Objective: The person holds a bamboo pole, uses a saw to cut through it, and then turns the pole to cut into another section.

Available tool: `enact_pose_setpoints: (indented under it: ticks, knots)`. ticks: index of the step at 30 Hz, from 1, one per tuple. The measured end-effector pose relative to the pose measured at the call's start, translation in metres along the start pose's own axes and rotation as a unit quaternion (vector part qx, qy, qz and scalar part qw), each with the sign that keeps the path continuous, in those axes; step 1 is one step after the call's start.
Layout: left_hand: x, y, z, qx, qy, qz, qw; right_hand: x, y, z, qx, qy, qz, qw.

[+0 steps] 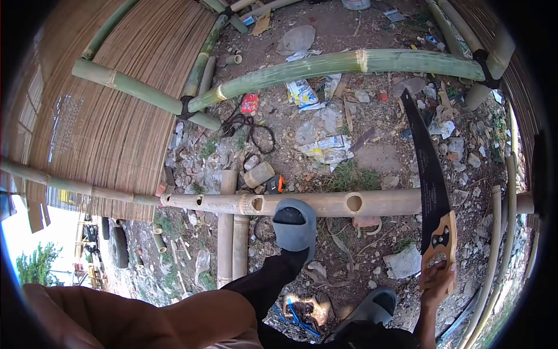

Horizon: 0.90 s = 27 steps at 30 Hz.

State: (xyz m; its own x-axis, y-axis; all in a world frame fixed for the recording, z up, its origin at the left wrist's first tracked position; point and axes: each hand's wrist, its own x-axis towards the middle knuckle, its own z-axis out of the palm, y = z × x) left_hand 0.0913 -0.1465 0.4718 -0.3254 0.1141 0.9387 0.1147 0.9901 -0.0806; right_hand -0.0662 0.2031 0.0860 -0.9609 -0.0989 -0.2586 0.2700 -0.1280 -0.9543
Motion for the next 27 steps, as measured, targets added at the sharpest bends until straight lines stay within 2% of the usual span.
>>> enact_pose_setpoints:
  ticks: [7, 9, 16, 18, 22, 27]
  knots:
    - [0.000, -0.001, -0.003, 0.002, -0.005, -0.001, 1.000, 0.002, 0.009, -0.007, 0.012, 0.022, 0.019, 1.000]
    - [0.000, 0.000, -0.004, 0.004, -0.006, -0.003, 1.000, 0.002, 0.007, -0.006, -0.037, 0.015, -0.014, 0.999]
    - [0.002, 0.001, -0.005, 0.008, -0.010, 0.000, 1.000, 0.000, -0.002, 0.005, -0.041, 0.020, -0.019, 0.999]
    - [0.003, 0.002, -0.005, 0.009, -0.013, -0.001, 1.000, -0.001, -0.002, 0.007, -0.011, 0.050, -0.002, 0.999]
    - [0.004, 0.004, -0.006, 0.013, -0.014, 0.002, 1.000, -0.001, 0.000, 0.007, 0.005, 0.052, -0.004, 0.999]
    - [0.003, 0.005, -0.007, 0.018, -0.019, 0.001, 1.000, 0.000, -0.001, 0.004, 0.027, 0.017, 0.008, 0.999]
